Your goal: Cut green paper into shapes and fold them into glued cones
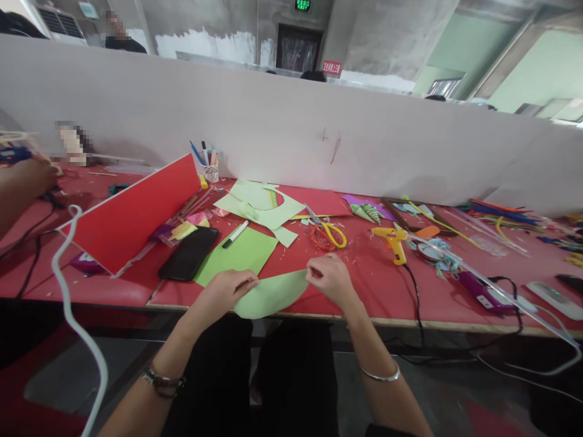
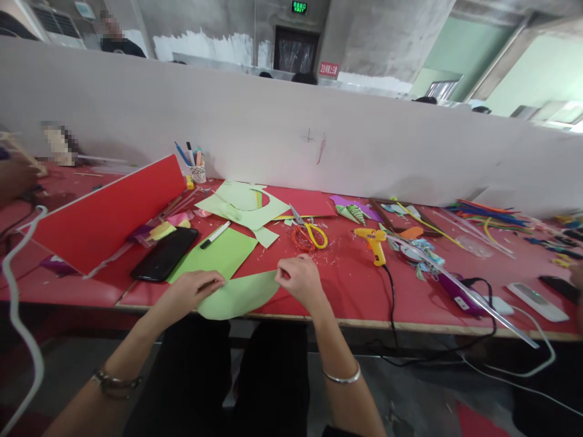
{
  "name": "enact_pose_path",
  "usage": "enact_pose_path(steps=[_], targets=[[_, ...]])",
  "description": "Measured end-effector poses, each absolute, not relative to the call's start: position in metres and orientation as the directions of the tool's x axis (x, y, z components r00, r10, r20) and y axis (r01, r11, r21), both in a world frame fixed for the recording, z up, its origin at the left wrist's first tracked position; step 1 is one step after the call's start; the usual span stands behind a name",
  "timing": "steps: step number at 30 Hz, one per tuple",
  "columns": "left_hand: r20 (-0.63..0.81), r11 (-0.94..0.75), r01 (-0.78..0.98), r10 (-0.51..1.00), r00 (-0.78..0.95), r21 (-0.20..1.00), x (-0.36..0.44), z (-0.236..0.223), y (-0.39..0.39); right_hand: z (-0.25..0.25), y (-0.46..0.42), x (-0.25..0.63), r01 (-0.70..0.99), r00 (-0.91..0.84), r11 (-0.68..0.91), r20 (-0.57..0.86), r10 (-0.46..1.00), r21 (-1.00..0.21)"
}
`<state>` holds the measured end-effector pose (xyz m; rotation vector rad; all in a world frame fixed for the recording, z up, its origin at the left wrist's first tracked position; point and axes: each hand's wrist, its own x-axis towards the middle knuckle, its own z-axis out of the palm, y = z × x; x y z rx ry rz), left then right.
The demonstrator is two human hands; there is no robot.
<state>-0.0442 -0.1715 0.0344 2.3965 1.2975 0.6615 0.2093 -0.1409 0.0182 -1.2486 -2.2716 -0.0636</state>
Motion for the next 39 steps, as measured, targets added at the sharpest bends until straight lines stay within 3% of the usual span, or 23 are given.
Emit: enact_pose_path(steps=[3, 5, 10, 14, 18, 22, 25, 26, 28, 30, 32, 34, 39], targets=[[0.254, -0.561, 0.717, 0.827, 0.501, 0.413, -0.043, 0.036, -0.166, 0.025, -0.143, 0.215, 0.854, -0.316, 0.487, 0.557, 0.768, -0.186], [0.265, -0.586, 0.736, 0.810, 0.523, 0.340, -0.040, 0.037, -0.162, 0.031, -0.146, 0.207, 0.832, -0.320, 0.515, 0.578, 0.751, -0.208], [0.298, -0.626, 0.772, 0.762, 0.575, 0.113, -0.033, 0.043, -0.155, 0.043, -0.150, 0.181, 0.697, -0.630, 0.686, 0.278, 0.725, -0.211], [0.387, -0.678, 0.729, 0.649, 0.655, -0.097, -0.021, 0.048, -0.155, 0.046, -0.147, 0.170, 0.736, -0.618, 0.650, 0.205, 0.759, -0.189], [0.483, -0.677, 0.699, 0.545, 0.685, -0.229, -0.006, 0.046, -0.155, 0.049, -0.146, 0.166, 0.673, -0.617, 0.651, 0.218, 0.756, -0.352], [0.551, -0.672, 0.695, 0.490, 0.676, -0.256, -0.016, 0.042, -0.148, 0.052, -0.146, 0.178, 0.559, -0.625, 0.640, 0.238, 0.743, -0.527], [0.545, -0.626, 0.768, 0.599, 0.586, -0.137, -0.043, 0.041, -0.140, 0.050, -0.145, 0.199, 0.522, -0.557, 0.562, 0.243, 0.794, -0.642], [0.528, -0.595, 0.802, 0.668, 0.525, -0.046, -0.051, 0.040, -0.137, 0.048, -0.144, 0.205, 0.515, -0.508, 0.519, 0.245, 0.826, -0.682], [0.478, -0.458, 0.850, 0.826, 0.300, 0.258, -0.063, 0.038, -0.134, 0.041, -0.143, 0.214, 0.467, -0.375, 0.405, 0.239, 0.896, -0.786], [0.339, -0.390, 0.663, 0.916, 0.213, 0.639, -0.063, 0.035, -0.134, 0.033, -0.141, 0.215, 0.391, -0.274, 0.307, 0.208, 0.939, -0.868], [0.189, -0.300, 0.328, 0.925, 0.330, 0.896, -0.054, 0.031, -0.137, 0.025, -0.140, 0.210, 0.335, -0.251, 0.273, 0.193, 0.948, -0.902], [0.098, -0.159, 0.107, 0.895, 0.436, 0.981, -0.040, 0.026, -0.142, 0.019, -0.140, 0.201, 0.289, -0.277, 0.258, 0.177, 0.944, -0.922], [-0.083, 0.083, 0.016, 0.926, 0.368, 0.996, -0.015, 0.018, -0.150, 0.004, -0.138, 0.181, 0.195, -0.337, 0.158, 0.085, 0.938, -0.968]])
